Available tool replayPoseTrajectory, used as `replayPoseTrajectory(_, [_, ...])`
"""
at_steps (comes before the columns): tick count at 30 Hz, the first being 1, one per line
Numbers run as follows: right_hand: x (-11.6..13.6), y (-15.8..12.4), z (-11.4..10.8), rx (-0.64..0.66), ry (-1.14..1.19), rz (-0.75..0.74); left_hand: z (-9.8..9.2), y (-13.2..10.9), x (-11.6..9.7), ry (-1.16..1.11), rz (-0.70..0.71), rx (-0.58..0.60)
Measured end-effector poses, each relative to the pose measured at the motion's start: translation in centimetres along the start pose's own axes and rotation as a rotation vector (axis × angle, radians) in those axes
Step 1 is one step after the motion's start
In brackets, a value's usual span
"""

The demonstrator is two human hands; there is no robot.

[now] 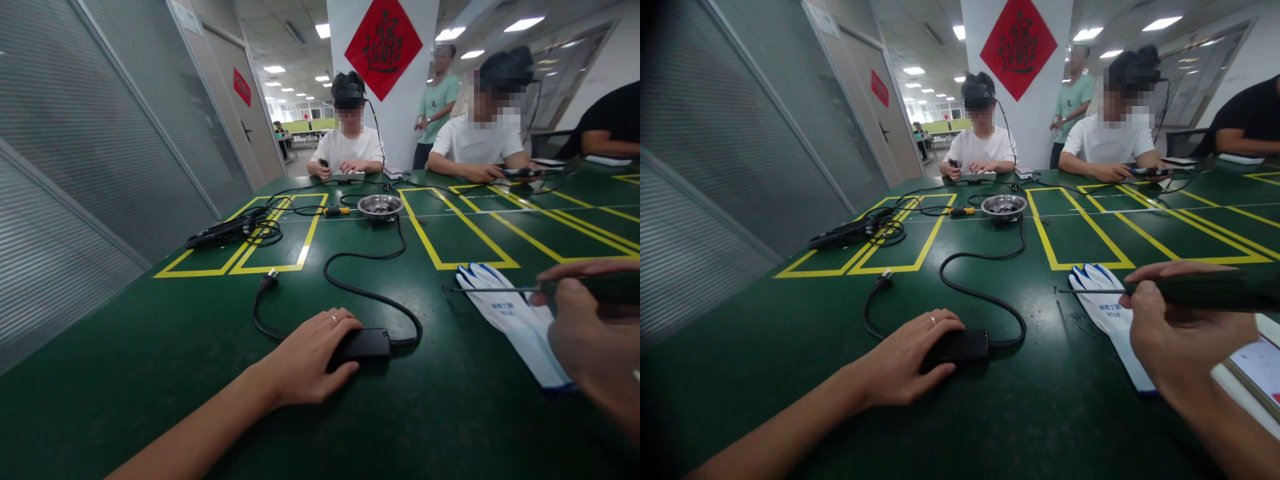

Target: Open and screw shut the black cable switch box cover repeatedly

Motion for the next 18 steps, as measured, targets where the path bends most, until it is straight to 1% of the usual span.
replayPoseTrajectory(2, [-0.6, 0.0, 0.3, 0.013, -0.014, -0.033, -0.1, -0.1, 0.3, -0.029, -0.011, 0.005])
replayPoseTrajectory(6, [-1.0, -0.1, 0.5, 0.077, 0.022, -0.030, 0.2, 0.0, 0.6, -0.123, -0.018, -0.011])
replayPoseTrajectory(9, [-1.0, -0.3, 0.4, 0.139, -0.074, 0.007, 0.5, 0.0, 0.7, -0.181, -0.016, -0.038])
replayPoseTrajectory(12, [-0.8, -0.5, 0.5, 0.164, -0.129, 0.028, 0.5, 0.0, 0.9, -0.213, -0.038, -0.059])
replayPoseTrajectory(15, [-0.5, -0.6, 0.5, 0.118, -0.064, 0.028, 0.1, -0.1, 1.1, -0.225, -0.061, -0.046])
replayPoseTrajectory(18, [0.5, -0.7, 0.6, 0.047, 0.001, 0.003, -0.3, -0.1, 1.4, -0.198, -0.052, -0.036])
Point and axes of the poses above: each hand's wrist, its own y-axis towards the middle knuckle, its own z-axis out of the palm, x = y × z, the point moved 1 cm from there along y, towards the middle knuckle, and after that the axes turned 10 degrees about z, right-handed, at the moved point
